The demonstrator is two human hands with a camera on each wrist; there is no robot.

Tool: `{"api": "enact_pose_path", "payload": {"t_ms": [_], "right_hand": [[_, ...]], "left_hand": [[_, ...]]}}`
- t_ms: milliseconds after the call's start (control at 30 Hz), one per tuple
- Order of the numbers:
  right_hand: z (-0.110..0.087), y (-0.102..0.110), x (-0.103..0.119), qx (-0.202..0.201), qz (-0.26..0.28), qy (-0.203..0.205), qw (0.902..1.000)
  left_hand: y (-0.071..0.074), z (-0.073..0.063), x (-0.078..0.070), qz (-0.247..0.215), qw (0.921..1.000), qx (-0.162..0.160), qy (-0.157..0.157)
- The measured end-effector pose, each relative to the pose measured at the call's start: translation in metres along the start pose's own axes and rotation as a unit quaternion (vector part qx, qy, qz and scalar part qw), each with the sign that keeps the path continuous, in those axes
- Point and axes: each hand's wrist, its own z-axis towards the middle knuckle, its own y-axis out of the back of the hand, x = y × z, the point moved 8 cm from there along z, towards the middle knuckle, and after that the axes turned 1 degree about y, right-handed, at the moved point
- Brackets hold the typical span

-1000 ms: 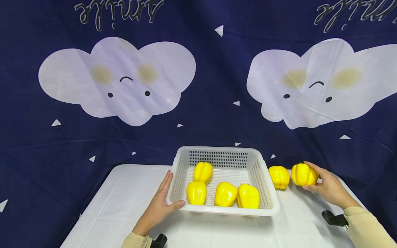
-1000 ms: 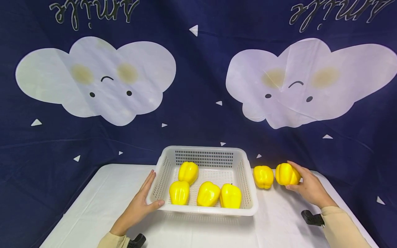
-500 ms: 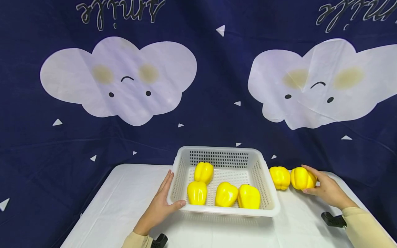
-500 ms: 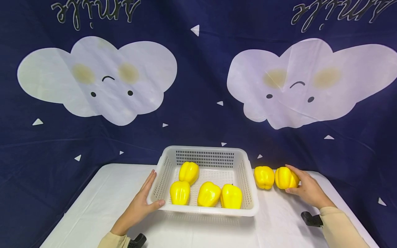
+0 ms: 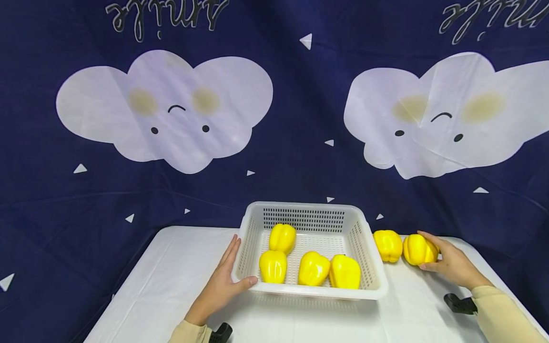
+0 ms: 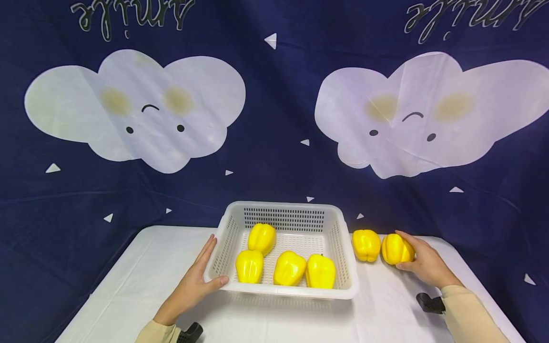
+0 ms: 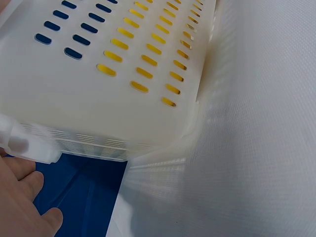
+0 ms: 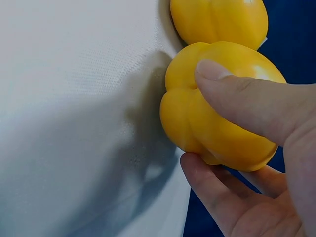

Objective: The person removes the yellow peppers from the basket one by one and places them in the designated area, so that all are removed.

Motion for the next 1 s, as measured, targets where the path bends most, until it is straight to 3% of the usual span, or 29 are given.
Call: {"api": "enact_pose_path", "payload": {"t_ms": [1000], "right_hand": [[0.0087,-0.0049,-0.0057,0.029,-0.014,-0.017,0.9993]], "left_hand": [[-0.0012,-0.0001,0.0006,0.002,1.0000,0.002,-0.004]]}}
